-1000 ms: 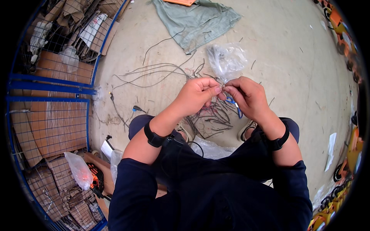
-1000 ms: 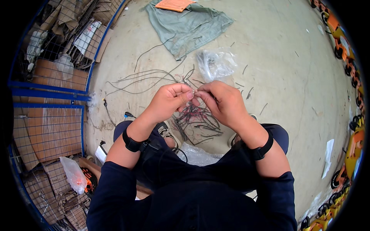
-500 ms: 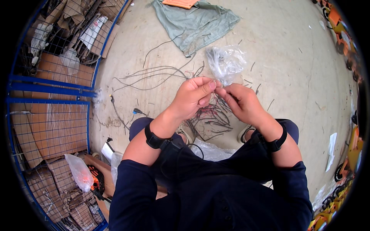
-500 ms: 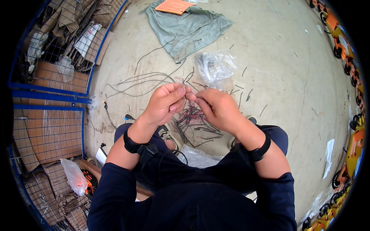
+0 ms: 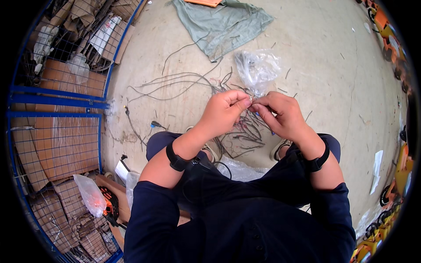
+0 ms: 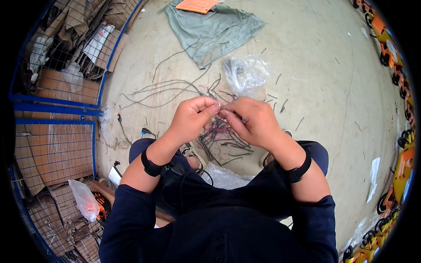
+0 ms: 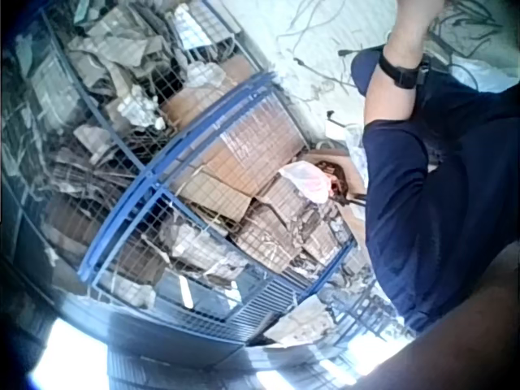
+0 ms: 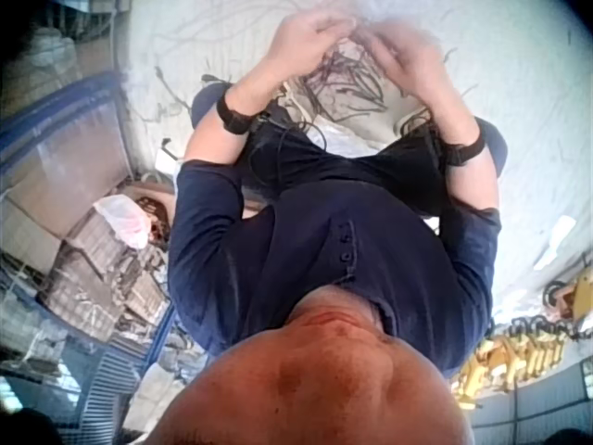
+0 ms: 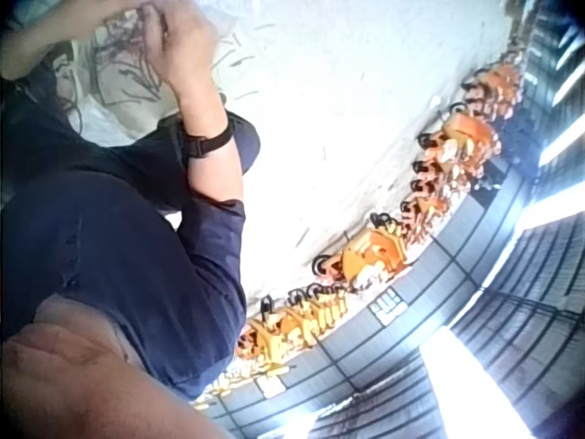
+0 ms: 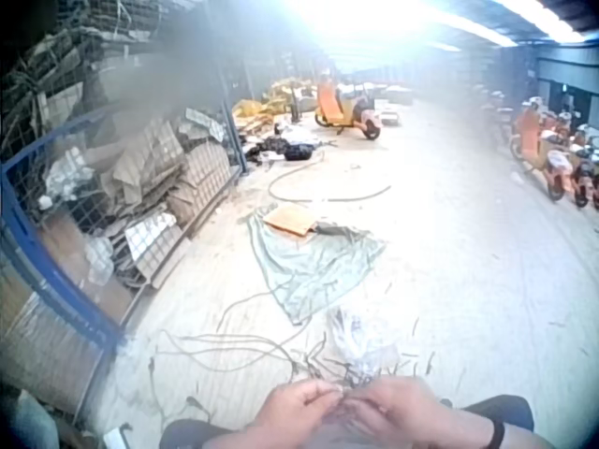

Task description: The person repairs a wire harness by hand and with scissors. They pick through a pile of wires on the floor, manipulate electrical connectors, and use the scissors to trim components of the harness.

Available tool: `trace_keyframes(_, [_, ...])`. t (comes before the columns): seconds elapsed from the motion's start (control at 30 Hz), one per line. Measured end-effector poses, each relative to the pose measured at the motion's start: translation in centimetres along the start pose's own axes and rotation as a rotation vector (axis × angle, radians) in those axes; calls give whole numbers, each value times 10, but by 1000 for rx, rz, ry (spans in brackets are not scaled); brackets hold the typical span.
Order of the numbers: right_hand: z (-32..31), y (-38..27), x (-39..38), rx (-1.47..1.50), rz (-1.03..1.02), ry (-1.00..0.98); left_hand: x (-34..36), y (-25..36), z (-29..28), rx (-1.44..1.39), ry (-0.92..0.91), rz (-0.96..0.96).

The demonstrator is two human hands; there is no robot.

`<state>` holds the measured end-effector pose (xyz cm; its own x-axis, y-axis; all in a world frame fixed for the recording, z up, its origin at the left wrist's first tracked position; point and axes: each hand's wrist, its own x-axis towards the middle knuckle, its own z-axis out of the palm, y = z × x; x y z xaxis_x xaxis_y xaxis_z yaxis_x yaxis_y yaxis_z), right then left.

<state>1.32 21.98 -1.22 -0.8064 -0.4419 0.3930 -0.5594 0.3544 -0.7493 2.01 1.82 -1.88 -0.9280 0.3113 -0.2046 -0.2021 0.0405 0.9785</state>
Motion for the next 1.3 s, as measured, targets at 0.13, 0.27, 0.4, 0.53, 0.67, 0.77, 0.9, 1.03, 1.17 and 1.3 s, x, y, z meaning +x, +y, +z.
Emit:
trace_keyframes(0.13, [2,-2,1,48,4,45,4,2,-6,-126,-93,-62])
trace_keyframes(0.27, [-2,-5,2,25,48,49,3,4,-7,-116,-145,-94])
trace_keyframes(0.4, [-4,2,5,0,27,76,2,3,-5,-167,-205,-143])
trace_keyframes(0.53, [0,2,4,34,97,102,2,4,-7,-269,-269,-164])
trace_keyframes(0.67, [-1,3,4,55,131,112,2,3,-7,-322,-301,-160])
trace_keyframes(0.77, [0,2,4,68,152,106,2,3,-8,-334,-318,-164])
trace_keyframes(0.9, [3,9,2,161,272,76,2,0,-6,-426,-362,-194])
trace_keyframes(1.03, [5,10,4,389,583,-72,0,-2,-6,-533,-416,-198])
trace_keyframes(1.17, [17,12,-2,343,463,-64,-2,-3,0,-743,-347,-128])
trace_keyframes(1.3, [28,4,-9,38,129,19,6,-15,0,-688,-114,-21])
